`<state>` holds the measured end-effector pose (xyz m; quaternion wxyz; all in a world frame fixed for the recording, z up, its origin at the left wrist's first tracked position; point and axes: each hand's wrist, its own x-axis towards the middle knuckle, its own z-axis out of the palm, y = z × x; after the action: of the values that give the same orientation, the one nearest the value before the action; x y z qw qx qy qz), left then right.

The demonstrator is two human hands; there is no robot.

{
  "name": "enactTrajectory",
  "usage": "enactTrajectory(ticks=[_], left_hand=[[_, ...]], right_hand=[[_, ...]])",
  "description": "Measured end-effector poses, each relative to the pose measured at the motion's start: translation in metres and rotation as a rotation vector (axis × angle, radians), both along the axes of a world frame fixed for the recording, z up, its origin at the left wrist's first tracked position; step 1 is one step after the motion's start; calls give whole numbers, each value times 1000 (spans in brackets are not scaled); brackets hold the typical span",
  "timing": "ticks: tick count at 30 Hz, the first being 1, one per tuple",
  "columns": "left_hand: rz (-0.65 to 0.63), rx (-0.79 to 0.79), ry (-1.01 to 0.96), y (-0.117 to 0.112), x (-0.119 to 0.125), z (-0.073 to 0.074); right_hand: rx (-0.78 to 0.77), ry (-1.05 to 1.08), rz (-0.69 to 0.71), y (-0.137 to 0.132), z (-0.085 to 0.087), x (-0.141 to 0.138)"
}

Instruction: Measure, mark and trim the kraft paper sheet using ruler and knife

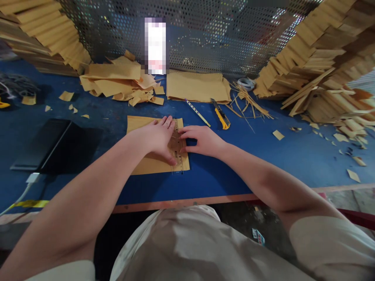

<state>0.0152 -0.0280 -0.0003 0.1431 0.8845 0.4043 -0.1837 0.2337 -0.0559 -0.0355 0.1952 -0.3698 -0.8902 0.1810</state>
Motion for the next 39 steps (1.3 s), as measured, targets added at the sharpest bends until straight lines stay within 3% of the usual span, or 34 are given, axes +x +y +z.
enactTrajectory(ticks=[15, 18, 21, 26, 39], left_hand=[[4, 7, 39, -2, 4, 6], [1, 12, 70, -3, 7, 9], [-4, 27, 83, -5, 9, 12], [11, 31, 111, -7, 14, 16], [20, 16, 186, -10, 29, 27]], right_hand=[[-6, 37, -13, 0, 1, 0], [55, 101, -166, 5, 3, -2], [75, -8, -393, 15, 6, -7], [-43, -283, -433, 33, 14, -18], [-421, -381, -492, 82, 37, -44]])
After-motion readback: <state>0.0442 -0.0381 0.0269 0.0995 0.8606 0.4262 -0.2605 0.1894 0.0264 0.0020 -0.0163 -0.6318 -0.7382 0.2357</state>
